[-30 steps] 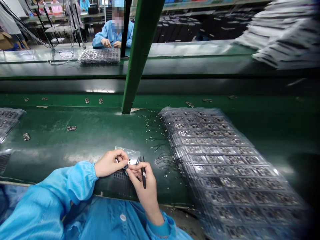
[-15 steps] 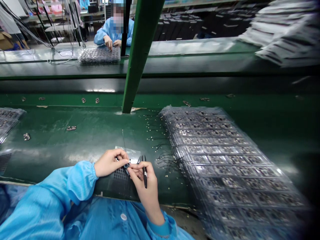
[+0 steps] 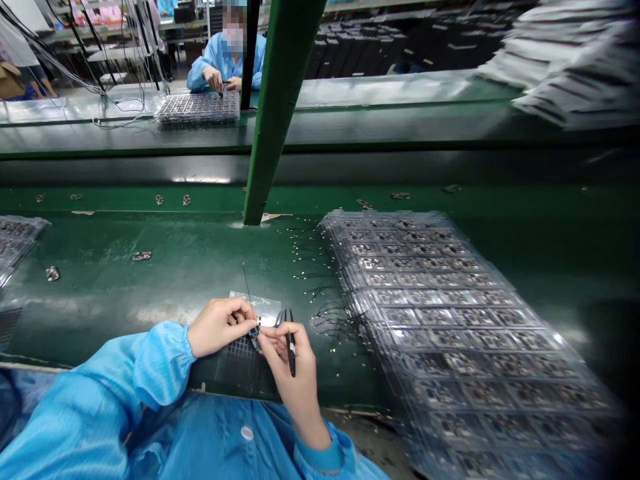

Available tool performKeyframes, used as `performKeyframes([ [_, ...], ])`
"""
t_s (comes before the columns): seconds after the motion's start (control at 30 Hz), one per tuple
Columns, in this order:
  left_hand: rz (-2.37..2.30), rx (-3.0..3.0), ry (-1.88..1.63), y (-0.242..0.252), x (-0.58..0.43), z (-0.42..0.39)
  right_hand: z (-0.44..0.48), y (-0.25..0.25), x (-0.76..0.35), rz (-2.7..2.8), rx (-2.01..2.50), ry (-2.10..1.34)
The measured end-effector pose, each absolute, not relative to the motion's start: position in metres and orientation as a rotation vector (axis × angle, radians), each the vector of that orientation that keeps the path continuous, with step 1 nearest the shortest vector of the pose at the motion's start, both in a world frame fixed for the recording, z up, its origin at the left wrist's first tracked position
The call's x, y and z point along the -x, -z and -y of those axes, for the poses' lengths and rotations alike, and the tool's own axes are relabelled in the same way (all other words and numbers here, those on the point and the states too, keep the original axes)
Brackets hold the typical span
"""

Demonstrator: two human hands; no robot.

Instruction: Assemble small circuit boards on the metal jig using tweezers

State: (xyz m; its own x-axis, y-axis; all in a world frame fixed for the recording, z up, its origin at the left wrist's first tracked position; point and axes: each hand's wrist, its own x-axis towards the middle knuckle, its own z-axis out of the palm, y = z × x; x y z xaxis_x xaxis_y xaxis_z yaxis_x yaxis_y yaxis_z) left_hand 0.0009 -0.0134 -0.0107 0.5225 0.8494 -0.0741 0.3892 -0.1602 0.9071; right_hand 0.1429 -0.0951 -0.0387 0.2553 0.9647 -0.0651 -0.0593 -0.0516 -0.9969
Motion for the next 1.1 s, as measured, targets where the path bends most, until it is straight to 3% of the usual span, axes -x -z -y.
performKeyframes([
  [0.5, -0.990, -1.840, -0.566, 0.0075, 0.0010, 0.0146, 0.0872, 0.0338, -0.1415, 0.823, 1.269, -1.209],
  [1.1, -0.966, -1.830, -0.577, 0.0053, 0.0038, 0.0169, 0.0868, 0.0353, -0.1365, 0.861, 1.300, -1.090],
])
